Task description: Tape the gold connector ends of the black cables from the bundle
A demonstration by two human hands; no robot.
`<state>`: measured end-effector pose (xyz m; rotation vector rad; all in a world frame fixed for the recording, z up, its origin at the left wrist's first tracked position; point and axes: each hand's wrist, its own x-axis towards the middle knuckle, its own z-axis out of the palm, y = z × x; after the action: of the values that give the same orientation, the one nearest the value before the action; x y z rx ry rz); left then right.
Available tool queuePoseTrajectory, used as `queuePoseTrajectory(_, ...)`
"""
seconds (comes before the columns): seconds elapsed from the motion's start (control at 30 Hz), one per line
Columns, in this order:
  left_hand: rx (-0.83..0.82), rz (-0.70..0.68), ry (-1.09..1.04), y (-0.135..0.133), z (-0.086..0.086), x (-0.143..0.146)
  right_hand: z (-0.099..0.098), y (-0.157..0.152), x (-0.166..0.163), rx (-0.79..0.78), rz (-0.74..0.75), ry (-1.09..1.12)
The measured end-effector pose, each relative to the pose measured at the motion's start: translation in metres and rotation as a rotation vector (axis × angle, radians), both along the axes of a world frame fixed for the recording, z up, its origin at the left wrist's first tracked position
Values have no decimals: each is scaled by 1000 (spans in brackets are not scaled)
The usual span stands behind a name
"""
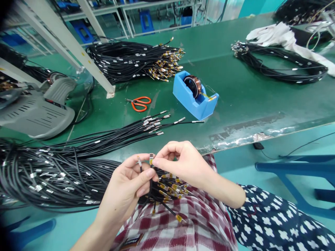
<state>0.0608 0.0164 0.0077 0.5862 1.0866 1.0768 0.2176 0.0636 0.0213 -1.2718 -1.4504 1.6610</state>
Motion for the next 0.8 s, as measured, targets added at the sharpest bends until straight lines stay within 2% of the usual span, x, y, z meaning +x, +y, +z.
queuePoseTrajectory(0.17, 14, -7, 7, -1, -2, -1, 0, -1, -1, -7, -8, -4)
queuePoseTrajectory(0.53, 65, 15, 117, 0, -4, 2, -5, -8, -8, -125, -40, 117)
queuePoseTrajectory(0.8, -57, -86, 3, 3, -2, -4, -6, -6, -5, -91, -56, 124)
